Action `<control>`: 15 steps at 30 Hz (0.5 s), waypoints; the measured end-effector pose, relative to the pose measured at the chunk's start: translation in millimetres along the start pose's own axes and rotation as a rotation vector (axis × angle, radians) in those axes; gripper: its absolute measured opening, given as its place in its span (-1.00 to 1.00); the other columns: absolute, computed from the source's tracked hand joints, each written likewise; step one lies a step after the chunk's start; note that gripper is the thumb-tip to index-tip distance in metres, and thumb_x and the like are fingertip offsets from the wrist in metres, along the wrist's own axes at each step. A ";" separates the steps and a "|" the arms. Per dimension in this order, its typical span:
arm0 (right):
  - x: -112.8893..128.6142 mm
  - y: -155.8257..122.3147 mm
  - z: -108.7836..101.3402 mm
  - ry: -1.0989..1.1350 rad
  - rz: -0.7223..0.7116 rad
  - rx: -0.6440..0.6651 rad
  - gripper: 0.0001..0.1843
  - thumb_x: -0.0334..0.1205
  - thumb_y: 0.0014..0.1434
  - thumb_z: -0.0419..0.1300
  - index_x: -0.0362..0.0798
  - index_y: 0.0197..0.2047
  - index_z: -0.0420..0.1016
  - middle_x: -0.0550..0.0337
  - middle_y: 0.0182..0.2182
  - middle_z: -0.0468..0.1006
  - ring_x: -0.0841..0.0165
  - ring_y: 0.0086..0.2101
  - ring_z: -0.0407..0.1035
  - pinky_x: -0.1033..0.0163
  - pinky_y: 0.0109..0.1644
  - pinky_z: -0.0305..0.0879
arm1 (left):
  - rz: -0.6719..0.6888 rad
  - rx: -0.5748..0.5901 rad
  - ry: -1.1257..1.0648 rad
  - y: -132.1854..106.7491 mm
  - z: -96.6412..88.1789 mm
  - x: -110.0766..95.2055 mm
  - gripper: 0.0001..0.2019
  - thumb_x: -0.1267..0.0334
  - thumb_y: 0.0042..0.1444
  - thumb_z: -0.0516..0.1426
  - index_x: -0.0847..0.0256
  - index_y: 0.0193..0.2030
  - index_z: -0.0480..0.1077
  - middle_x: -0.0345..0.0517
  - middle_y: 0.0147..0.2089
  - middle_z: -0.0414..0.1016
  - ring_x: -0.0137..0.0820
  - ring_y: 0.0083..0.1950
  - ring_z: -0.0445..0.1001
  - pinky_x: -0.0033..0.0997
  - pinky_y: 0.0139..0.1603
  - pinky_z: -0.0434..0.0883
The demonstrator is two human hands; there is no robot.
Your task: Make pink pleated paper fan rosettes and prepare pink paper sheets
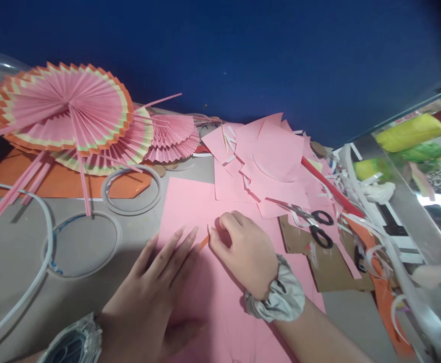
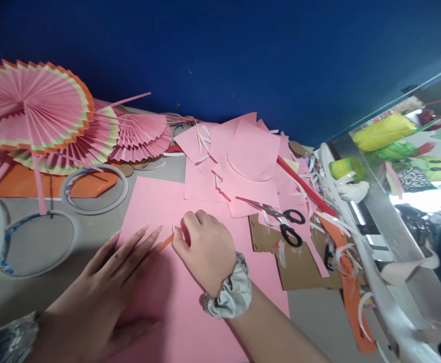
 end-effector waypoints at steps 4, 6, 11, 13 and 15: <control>-3.8 3.0 -0.3 0.100 0.005 -0.013 -0.88 -0.27 0.18 -0.01 -0.02 -0.40 0.23 0.27 -0.48 0.37 0.41 -0.48 0.24 0.29 -0.40 0.06 | -0.001 0.027 0.012 0.8 -1.2 0.7 -0.16 -0.22 0.05 -0.07 0.31 0.34 -0.11 0.03 0.39 -0.19 -0.09 0.37 -0.14 -0.04 0.32 -0.28; -9.9 6.0 -2.8 0.154 0.009 -0.030 -0.92 -0.30 0.20 -0.02 -0.02 -0.35 0.24 0.28 -0.47 0.39 0.42 -0.49 0.26 0.30 -0.41 0.09 | 0.003 0.006 0.031 0.6 -3.1 0.4 -0.18 -0.20 0.06 -0.05 0.35 0.33 -0.07 0.06 0.39 -0.15 -0.08 0.36 -0.11 -0.03 0.32 -0.24; -25.9 8.2 -25.8 0.211 0.002 -0.064 -0.91 -0.28 0.24 -0.04 -0.03 -0.20 0.25 0.24 -0.35 0.47 0.42 -0.38 0.37 0.31 -0.30 0.24 | 0.082 -0.313 0.036 -7.1 -10.5 -9.5 -0.54 0.14 0.13 0.08 0.23 0.16 0.25 -0.05 0.21 0.29 -0.20 0.22 0.17 -0.09 0.30 -0.06; -23.0 0.3 -33.9 0.162 -0.047 -0.003 -0.87 -0.28 0.25 -0.05 -0.03 -0.23 0.30 0.21 -0.32 0.47 0.38 -0.34 0.37 0.25 -0.23 0.27 | 0.253 -0.430 -0.009 -13.3 -11.1 -19.0 -0.74 0.30 0.15 0.07 0.10 -0.01 0.39 -0.24 0.00 0.46 -0.37 0.05 0.31 -0.24 0.25 0.07; -13.3 -14.7 -34.7 0.091 -0.155 0.082 -0.77 -0.30 0.27 -0.11 -0.03 -0.16 0.35 0.17 -0.23 0.47 0.34 -0.22 0.35 0.16 -0.09 0.26 | 0.412 -0.404 -0.047 -18.1 -8.9 -28.0 -0.84 0.30 0.17 0.06 0.06 -0.16 0.44 -0.30 -0.18 0.50 -0.46 -0.15 0.37 -0.38 0.12 0.20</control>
Point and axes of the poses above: each hand's wrist, its own y-axis towards the middle knuckle, its own z-axis out of the palm, x = y × z, the point moved 2 cm from there along y, towards the middle knuckle
